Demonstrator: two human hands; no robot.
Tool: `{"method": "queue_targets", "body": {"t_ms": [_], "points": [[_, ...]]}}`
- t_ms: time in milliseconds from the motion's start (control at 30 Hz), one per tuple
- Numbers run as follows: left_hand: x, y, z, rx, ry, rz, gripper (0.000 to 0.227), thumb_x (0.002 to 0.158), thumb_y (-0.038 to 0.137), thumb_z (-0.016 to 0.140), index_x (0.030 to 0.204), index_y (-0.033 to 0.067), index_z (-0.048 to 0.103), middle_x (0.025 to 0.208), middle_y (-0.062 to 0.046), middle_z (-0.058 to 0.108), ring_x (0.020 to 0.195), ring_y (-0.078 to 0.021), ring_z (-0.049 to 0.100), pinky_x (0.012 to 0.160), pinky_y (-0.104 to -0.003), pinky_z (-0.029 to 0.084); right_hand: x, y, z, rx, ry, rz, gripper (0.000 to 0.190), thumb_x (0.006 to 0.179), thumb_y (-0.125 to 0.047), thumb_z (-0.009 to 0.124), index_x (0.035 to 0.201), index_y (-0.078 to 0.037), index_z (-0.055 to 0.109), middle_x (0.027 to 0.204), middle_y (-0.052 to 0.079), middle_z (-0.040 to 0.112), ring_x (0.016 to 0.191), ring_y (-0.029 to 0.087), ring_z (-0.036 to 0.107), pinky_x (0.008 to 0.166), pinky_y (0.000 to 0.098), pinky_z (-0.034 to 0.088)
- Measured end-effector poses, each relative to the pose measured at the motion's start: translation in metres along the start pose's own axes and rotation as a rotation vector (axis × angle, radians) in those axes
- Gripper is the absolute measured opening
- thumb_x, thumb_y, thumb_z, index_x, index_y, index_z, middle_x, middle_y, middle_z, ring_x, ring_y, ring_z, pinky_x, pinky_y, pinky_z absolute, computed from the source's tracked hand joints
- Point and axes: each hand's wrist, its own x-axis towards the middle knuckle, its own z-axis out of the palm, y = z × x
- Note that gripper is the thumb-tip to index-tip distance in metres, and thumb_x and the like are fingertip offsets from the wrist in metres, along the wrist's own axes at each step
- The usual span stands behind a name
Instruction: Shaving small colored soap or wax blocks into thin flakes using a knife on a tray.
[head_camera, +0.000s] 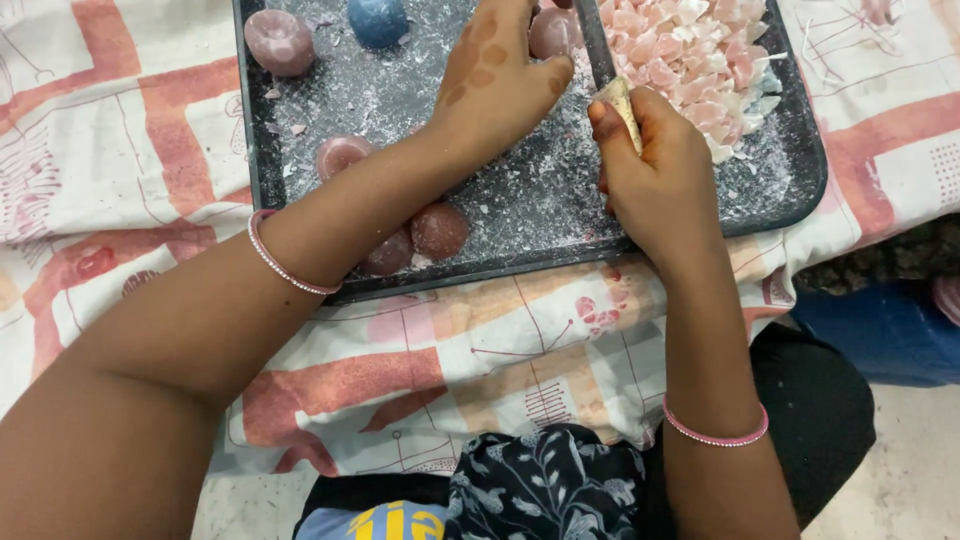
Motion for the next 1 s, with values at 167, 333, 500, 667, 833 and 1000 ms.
{"method": "queue_targets", "body": {"t_ms": [167,333,500,667,833,1000], "points": [[0.002,-0.009,0.005,-0.003,0.008,0.05,0.04,0.087,0.019,0.075,0.122,0.0081,0.06,0.116,-0.016,0.066,0.109,-0.033,0.066,0.093,-0.042,0.053,0.0,0.0,-0.001,0.004,-0.009,0.0,0.034,0.109,-0.035,0.059,0.09,-0.007,0.058,0.059,-0.001,0.055,0.049,0.007,0.054,0.044,0.027,0.041],[0.002,0.001,0.001,-0.062,0.031,-0.014,0.041,0.086,0.021,0.077,0.12,0.0067,0.06,0.116,-0.015,0.066,0.108,-0.0306,0.067,0.093,-0.04,0.054,0.0,-0.005,0.001,0.009,-0.006,0.026,0.031,0.109,-0.034,0.059,0.094,-0.007,0.058,0.06,-0.002,0.056,0.05,0.006,0.054,0.045,0.0262,0.041],[0.004,0.01,-0.005,-0.035,-0.057,-0.012,0.039,0.085,0.018,0.077,0.119,0.0098,0.06,0.114,-0.012,0.061,0.109,-0.0269,0.066,0.095,-0.039,0.053,0.001,-0.007,0.002,0.083,-0.004,0.09,0.024,0.108,-0.031,0.058,0.101,-0.008,0.061,0.061,-0.001,0.055,0.048,0.006,0.052,0.044,0.025,0.04],[0.005,0.009,-0.008,-0.037,-0.084,-0.008,0.039,0.082,0.011,0.072,0.119,0.0117,0.062,0.114,-0.011,0.062,0.11,-0.0262,0.066,0.097,-0.038,0.053,0.002,-0.008,0.001,0.068,-0.004,0.111,0.024,0.108,-0.032,0.058,0.101,-0.009,0.062,0.06,-0.001,0.056,0.047,0.007,0.052,0.044,0.0255,0.04],[0.006,-0.005,0.002,-0.032,-0.032,0.085,0.039,0.085,0.009,0.073,0.123,0.0105,0.063,0.12,-0.012,0.063,0.116,-0.0284,0.065,0.101,-0.039,0.051,0.002,-0.006,0.002,0.024,-0.001,0.113,0.028,0.109,-0.033,0.058,0.099,-0.007,0.06,0.06,-0.001,0.056,0.048,0.007,0.053,0.044,0.026,0.041],[0.006,0.006,-0.004,-0.039,0.022,-0.013,0.032,0.099,0.02,0.062,0.128,0.0093,0.06,0.123,-0.013,0.063,0.114,-0.0283,0.067,0.1,-0.041,0.051,0.002,-0.009,0.002,0.013,-0.001,0.117,0.027,0.108,-0.033,0.058,0.099,-0.008,0.061,0.06,-0.001,0.056,0.048,0.007,0.053,0.045,0.0257,0.041]]}}
